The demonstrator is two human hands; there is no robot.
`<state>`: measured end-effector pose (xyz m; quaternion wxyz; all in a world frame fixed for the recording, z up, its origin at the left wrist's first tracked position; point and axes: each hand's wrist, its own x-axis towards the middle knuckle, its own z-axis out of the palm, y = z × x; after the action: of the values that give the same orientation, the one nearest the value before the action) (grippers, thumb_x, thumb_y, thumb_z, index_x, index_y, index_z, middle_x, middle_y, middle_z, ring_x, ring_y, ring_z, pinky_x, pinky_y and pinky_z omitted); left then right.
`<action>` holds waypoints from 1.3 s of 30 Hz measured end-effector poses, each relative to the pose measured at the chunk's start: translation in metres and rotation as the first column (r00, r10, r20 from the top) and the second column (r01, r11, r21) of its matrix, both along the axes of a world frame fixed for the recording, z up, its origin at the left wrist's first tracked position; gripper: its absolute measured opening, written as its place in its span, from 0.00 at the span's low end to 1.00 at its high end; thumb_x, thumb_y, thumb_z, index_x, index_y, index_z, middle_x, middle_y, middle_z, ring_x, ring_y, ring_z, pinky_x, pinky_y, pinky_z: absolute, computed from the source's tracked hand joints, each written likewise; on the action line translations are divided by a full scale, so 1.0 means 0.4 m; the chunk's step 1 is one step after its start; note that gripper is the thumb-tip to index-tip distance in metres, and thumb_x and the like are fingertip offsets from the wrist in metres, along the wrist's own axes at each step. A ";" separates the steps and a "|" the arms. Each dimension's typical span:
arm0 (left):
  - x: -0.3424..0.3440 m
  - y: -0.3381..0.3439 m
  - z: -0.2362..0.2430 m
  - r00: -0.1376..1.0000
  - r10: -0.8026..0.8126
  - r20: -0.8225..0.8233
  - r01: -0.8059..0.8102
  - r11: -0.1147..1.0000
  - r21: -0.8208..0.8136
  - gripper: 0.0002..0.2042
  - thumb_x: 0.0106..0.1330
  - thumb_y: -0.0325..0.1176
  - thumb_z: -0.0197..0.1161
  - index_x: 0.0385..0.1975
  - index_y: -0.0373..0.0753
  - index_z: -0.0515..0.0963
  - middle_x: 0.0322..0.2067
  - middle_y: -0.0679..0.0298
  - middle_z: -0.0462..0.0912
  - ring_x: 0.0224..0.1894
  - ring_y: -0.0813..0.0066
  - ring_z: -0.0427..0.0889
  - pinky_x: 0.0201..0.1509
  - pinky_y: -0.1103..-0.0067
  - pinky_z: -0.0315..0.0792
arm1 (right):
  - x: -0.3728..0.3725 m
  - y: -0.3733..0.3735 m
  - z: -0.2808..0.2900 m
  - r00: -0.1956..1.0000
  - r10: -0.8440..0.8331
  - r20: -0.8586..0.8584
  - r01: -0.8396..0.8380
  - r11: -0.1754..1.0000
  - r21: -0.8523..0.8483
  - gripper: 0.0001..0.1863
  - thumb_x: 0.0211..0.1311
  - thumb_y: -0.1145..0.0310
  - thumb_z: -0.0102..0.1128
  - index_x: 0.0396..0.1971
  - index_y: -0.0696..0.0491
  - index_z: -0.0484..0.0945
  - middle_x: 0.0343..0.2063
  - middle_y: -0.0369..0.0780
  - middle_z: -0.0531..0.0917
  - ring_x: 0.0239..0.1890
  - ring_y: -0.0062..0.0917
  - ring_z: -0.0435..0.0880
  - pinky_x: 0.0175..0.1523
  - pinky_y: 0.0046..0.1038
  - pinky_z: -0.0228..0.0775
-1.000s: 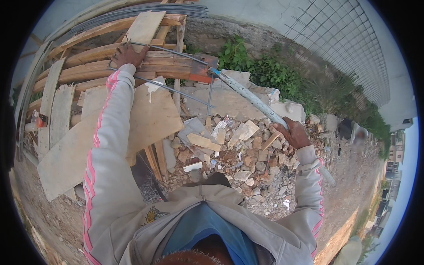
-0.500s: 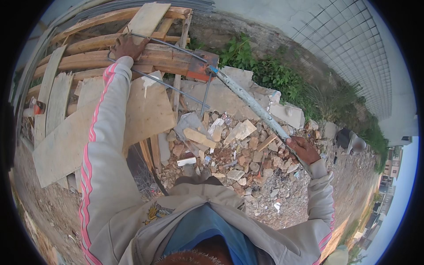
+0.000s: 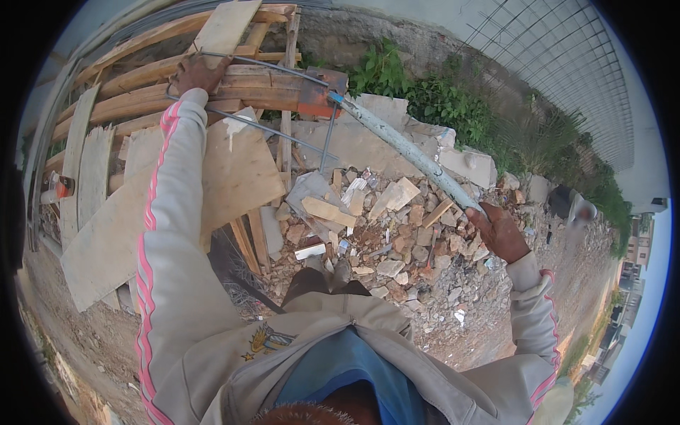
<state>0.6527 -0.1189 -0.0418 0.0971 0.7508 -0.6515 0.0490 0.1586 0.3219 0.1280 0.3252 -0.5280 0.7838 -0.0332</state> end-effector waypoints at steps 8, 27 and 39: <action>0.001 -0.005 -0.006 0.999 -0.011 -0.034 0.009 0.999 -0.052 0.53 0.53 0.81 0.48 0.71 0.42 0.63 0.70 0.45 0.59 0.75 0.43 0.51 0.75 0.44 0.40 | 0.069 0.098 -0.129 0.972 0.002 -0.235 -0.057 0.973 -0.226 0.31 0.70 0.45 0.55 0.49 0.62 0.79 0.20 0.55 0.79 0.26 0.50 0.82 0.32 0.42 0.72; 0.000 -0.010 -0.011 0.996 -0.038 -0.085 0.033 0.998 -0.056 0.54 0.52 0.81 0.50 0.70 0.40 0.64 0.71 0.40 0.55 0.75 0.39 0.50 0.74 0.42 0.41 | 0.273 0.184 -0.267 0.926 -0.232 -0.298 0.128 0.935 -0.329 0.32 0.69 0.40 0.52 0.44 0.59 0.80 0.17 0.54 0.78 0.25 0.53 0.81 0.29 0.46 0.69; 0.006 -0.016 -0.016 0.997 -0.037 -0.070 0.034 0.998 -0.046 0.55 0.51 0.82 0.50 0.72 0.42 0.61 0.72 0.39 0.53 0.75 0.38 0.50 0.74 0.42 0.40 | 0.374 0.201 -0.309 0.924 -0.323 -0.204 0.233 0.900 -0.369 0.31 0.69 0.41 0.53 0.46 0.59 0.79 0.20 0.52 0.80 0.25 0.49 0.83 0.30 0.43 0.70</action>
<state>0.6550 -0.1254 -0.0484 0.1381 0.7380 -0.6596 0.0352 0.3082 0.4024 0.0042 0.1160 -0.4574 0.8698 -0.1440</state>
